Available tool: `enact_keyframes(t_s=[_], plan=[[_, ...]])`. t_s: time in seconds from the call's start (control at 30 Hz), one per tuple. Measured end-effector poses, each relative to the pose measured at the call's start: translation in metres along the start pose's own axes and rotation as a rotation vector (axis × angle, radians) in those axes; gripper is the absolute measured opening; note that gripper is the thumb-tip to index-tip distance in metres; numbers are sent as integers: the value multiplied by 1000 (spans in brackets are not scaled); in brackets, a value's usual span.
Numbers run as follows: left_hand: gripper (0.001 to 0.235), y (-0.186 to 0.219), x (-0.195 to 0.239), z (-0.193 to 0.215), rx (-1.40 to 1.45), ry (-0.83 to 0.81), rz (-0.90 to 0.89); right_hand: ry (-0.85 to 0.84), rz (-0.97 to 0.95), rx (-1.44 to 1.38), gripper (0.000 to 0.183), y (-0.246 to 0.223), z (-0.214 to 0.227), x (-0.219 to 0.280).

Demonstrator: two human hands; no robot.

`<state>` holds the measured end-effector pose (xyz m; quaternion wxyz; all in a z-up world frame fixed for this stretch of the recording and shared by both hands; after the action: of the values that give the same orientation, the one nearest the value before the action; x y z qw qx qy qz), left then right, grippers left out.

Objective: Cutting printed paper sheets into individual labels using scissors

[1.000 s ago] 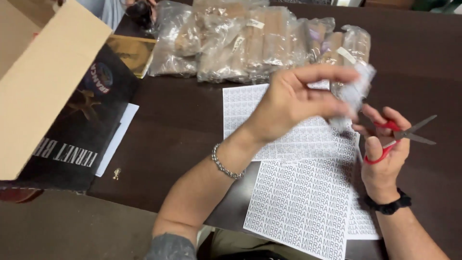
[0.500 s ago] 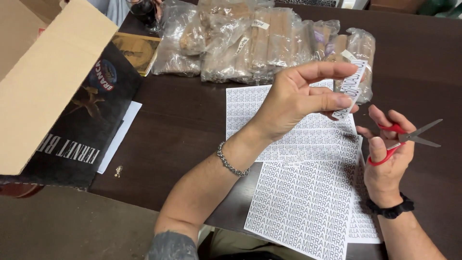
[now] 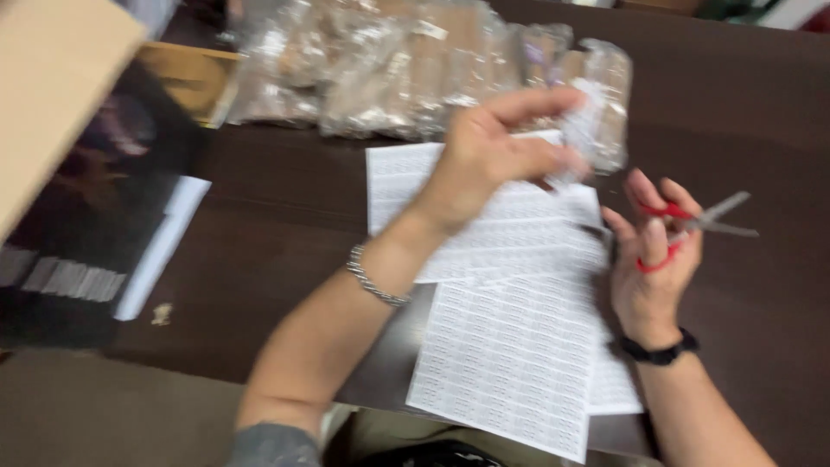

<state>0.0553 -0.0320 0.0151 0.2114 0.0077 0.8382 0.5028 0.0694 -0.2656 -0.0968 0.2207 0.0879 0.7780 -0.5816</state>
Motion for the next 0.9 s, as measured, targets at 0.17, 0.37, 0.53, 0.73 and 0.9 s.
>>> enact_keyframes(t_s=[0.17,0.37,0.53,0.73,0.9], plan=[[47,9,-7,44,237,199,-175,313,-267,-291,58,-13,12,-13],[46,22,-3,48,247,190,-181,433,-304,-329,66,-26,7,-14],[25,23,3,8,-247,-45,-1,288,-324,-155,59,-4,19,-12],[24,-16,17,-34,-1001,-598,172,-131,-68,183,46,21,16,-14],[26,-59,30,-5,-1359,-697,552,-105,-147,110,34,51,30,-16]])
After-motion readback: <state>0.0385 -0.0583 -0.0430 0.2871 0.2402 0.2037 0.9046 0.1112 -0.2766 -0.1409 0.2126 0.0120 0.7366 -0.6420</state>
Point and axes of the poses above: each hand's wrist, its own x-axis away from the middle knuckle, its own z-axis out of the back of the hand, y = z × x, the point moved 6 cm from there along -x, towards the middle knuckle, and after that the axes turned 9 degrees about -y, right-handed, at the moved point
